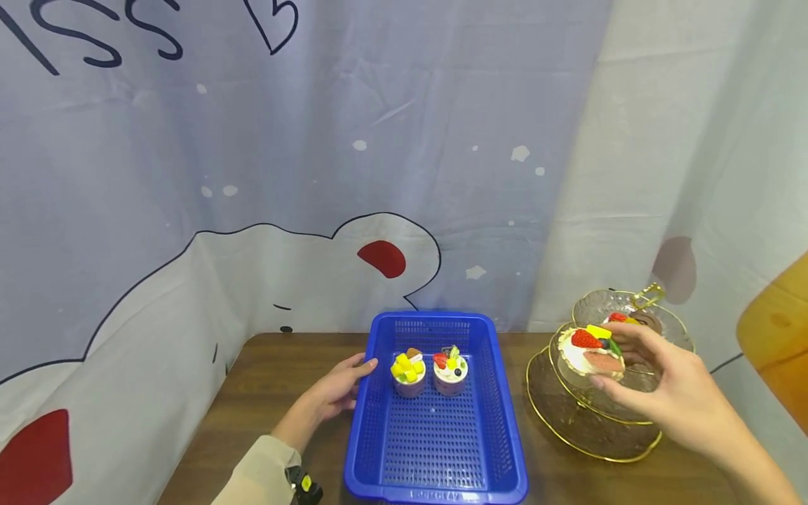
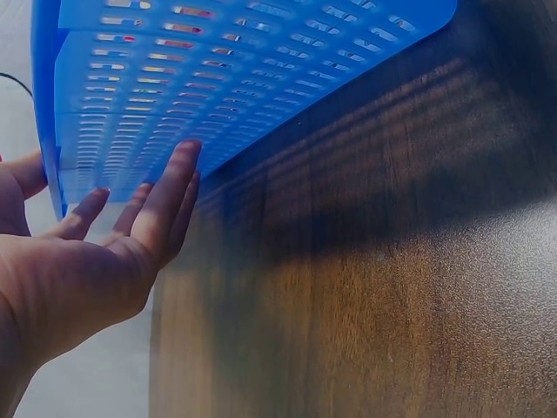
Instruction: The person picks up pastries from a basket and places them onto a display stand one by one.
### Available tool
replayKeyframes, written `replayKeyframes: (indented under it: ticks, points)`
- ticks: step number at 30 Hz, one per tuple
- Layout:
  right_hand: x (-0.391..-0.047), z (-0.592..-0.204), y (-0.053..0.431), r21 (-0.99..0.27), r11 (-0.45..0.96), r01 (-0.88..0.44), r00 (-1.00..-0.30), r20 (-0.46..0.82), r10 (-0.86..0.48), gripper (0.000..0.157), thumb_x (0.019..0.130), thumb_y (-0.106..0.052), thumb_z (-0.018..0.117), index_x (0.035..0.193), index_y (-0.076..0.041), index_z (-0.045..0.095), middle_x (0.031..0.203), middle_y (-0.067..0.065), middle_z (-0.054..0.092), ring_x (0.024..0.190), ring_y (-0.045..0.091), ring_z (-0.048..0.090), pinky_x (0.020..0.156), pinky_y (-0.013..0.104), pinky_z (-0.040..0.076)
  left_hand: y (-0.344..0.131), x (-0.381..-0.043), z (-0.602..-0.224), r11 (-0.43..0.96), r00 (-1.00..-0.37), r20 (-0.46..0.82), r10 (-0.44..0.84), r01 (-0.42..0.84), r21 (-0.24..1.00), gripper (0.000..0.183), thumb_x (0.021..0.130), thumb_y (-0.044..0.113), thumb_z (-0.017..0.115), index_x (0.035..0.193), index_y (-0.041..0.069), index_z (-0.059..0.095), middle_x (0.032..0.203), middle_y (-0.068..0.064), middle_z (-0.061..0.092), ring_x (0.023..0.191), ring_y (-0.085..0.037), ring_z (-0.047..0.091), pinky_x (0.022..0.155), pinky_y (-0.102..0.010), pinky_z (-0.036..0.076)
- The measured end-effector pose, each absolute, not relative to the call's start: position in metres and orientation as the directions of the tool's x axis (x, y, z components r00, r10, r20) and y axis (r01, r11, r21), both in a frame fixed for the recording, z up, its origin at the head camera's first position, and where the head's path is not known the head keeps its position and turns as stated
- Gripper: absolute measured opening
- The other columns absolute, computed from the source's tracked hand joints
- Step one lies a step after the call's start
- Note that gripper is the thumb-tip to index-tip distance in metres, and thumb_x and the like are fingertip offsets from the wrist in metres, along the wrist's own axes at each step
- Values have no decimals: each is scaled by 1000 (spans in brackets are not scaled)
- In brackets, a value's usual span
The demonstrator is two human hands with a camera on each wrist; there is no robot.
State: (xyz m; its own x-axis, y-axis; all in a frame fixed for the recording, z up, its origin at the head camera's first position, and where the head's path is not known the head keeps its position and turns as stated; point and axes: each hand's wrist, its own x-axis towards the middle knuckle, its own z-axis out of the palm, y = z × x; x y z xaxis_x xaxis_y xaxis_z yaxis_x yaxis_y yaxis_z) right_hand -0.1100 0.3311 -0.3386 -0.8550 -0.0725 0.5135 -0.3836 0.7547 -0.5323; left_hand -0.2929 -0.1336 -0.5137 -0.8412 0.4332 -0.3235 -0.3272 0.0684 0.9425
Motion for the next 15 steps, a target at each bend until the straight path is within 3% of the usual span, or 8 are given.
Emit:
replayKeyframes:
  ticks: [8,12,15]
  points:
    - [-106,-320,361,-576,705,-414,-808,589,7,74,71,12,91,138,-5,64,115,-17,71,103,-13,66,90,2,46,-135,-293,-516,63,-844,-318,433,-323,944,70,109,43,59,163,7,33,143,-28,61,121,-43,68,91,-53,61]
    - [-109,-315,382,-578,653,-490,-746,665,30,79,67,30,80,139,5,61,122,-15,70,107,-5,67,95,5,46,-134,-293,-515,64,-840,-314,443,-320,945,72,109,45,59,164,7,32,144,-29,60,123,-45,66,91,-53,61]
    - [-113,-313,398,-583,612,-534,-707,705,55,81,66,37,71,139,5,60,124,-12,69,105,-1,66,97,7,46,-133,-294,-514,62,-839,-314,444,-321,945,72,109,45,59,164,7,32,144,-29,60,124,-45,66,91,-54,61]
